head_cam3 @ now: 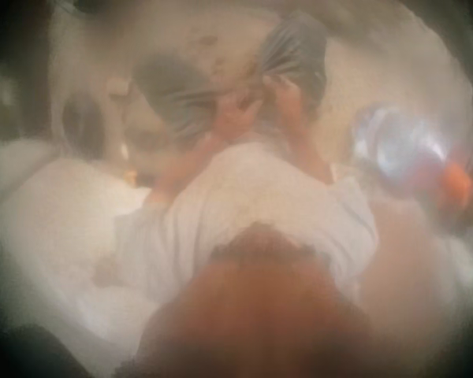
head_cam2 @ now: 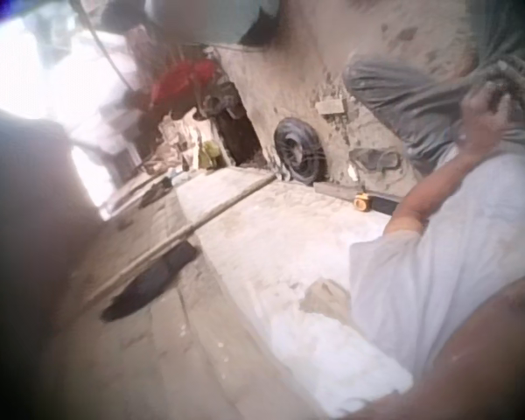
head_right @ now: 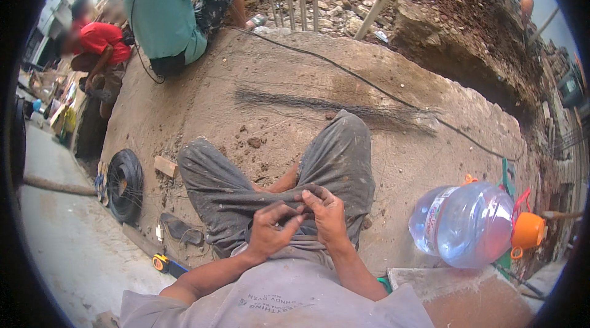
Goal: The person sits cross-legged on a concrete slab at a construction site and repeatedly twists a thin wire with both hands. The hands rotate the wire back and forth in a repetitive motion without using any tools.
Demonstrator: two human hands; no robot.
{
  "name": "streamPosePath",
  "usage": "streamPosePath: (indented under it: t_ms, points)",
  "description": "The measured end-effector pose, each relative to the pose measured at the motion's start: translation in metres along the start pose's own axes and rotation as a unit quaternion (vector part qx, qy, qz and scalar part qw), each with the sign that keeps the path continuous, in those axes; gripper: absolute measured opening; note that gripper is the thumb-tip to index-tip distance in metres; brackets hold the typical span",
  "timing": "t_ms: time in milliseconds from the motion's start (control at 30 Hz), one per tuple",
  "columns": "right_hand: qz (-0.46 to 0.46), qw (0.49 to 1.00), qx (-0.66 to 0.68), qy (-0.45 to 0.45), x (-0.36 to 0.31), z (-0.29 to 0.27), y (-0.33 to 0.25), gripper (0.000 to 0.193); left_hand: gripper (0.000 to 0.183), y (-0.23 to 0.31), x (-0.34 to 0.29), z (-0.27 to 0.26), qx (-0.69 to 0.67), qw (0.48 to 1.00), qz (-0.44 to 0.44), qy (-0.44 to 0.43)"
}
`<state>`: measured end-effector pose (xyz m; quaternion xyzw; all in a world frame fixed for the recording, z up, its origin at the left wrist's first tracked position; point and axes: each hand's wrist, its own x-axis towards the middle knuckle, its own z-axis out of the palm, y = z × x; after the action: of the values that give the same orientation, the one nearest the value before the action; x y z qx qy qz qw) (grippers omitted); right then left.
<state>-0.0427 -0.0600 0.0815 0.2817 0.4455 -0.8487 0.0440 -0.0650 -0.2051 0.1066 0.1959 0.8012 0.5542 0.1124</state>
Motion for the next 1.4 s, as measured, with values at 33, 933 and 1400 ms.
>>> streamPosePath:
  t_ms: [33, 933, 1400]
  points:
    - [0.012, 0.999, 0.024, 0.026, -0.002, -0.002, -0.001, 0.025, 0.011, 0.000, -0.003, 0.007, 0.018, 1.000, 0.016, -0.019]
    - [0.029, 0.999, -0.023, 0.014, -0.024, -0.041, 0.003, 0.044, 0.021, -0.115, 0.152, -0.004, -0.457, 0.788, -0.300, 0.284]
    - [-0.001, 0.996, -0.075, -0.037, -0.007, -0.012, -0.004, 0.025, 0.018, -0.076, 0.116, -0.063, -0.447, 0.852, -0.108, 0.249]
